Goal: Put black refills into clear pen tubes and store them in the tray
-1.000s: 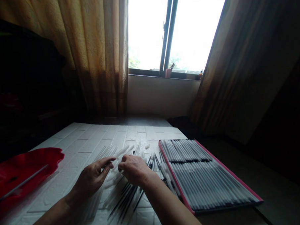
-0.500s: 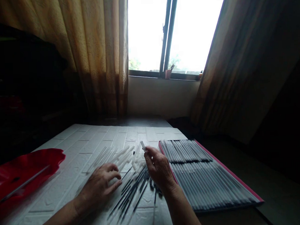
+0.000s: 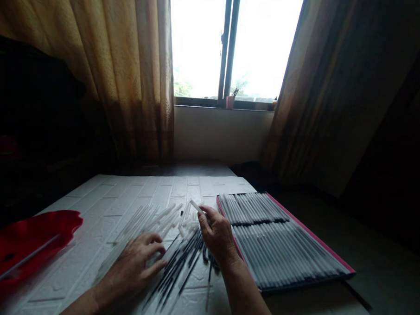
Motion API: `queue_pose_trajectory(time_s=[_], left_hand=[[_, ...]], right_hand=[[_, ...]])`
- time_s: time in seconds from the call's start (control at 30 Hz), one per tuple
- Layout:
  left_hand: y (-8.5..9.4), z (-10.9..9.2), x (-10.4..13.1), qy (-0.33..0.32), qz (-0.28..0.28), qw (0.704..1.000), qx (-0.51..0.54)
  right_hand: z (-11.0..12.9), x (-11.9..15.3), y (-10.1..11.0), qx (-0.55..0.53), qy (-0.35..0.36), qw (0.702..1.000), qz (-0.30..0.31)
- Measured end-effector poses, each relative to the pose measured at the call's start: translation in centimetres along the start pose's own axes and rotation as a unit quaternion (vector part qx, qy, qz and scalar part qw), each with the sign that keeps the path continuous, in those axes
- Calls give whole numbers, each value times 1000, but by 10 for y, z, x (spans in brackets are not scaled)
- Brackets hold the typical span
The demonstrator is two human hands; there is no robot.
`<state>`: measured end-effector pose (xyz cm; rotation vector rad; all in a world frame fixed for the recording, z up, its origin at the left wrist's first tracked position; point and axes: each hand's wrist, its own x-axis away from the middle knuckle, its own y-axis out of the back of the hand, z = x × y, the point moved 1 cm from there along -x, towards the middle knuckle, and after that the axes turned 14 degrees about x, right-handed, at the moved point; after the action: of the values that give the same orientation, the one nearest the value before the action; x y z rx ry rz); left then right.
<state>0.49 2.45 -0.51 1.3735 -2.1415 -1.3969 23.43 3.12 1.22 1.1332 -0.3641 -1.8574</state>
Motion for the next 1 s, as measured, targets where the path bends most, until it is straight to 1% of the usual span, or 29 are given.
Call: queue_pose_trajectory(time_s=[0.2, 0.3, 0.43, 0.53, 0.63, 0.8, 0.9, 1.0], left_hand=[[-2, -1, -1, -9, 3, 1000, 7], [-1, -1, -1, -3, 15, 1000, 12], [0, 0, -1, 5, 23, 1000, 13], [3, 6, -2, 0, 11, 1000, 18], [8, 12, -4, 10, -15, 1000, 7], [14, 18, -6, 13, -50, 998, -37], [14, 18, -5, 5, -56, 997, -60], [12, 19, -5, 3, -53, 997, -61]], right_hand=[[1, 0, 0, -12, 5, 1000, -11], [1, 0, 1, -22, 7, 1000, -12], [-2, 0, 0, -38, -9, 999, -27], [-9, -1, -1, -58, -27, 997, -46], [-15, -3, -2, -73, -47, 994, -61], [-14, -4, 1, -82, -73, 992, -59], [-11, -4, 3, -83, -78, 992, -55], [-11, -4, 2, -84, -70, 992, -57]])
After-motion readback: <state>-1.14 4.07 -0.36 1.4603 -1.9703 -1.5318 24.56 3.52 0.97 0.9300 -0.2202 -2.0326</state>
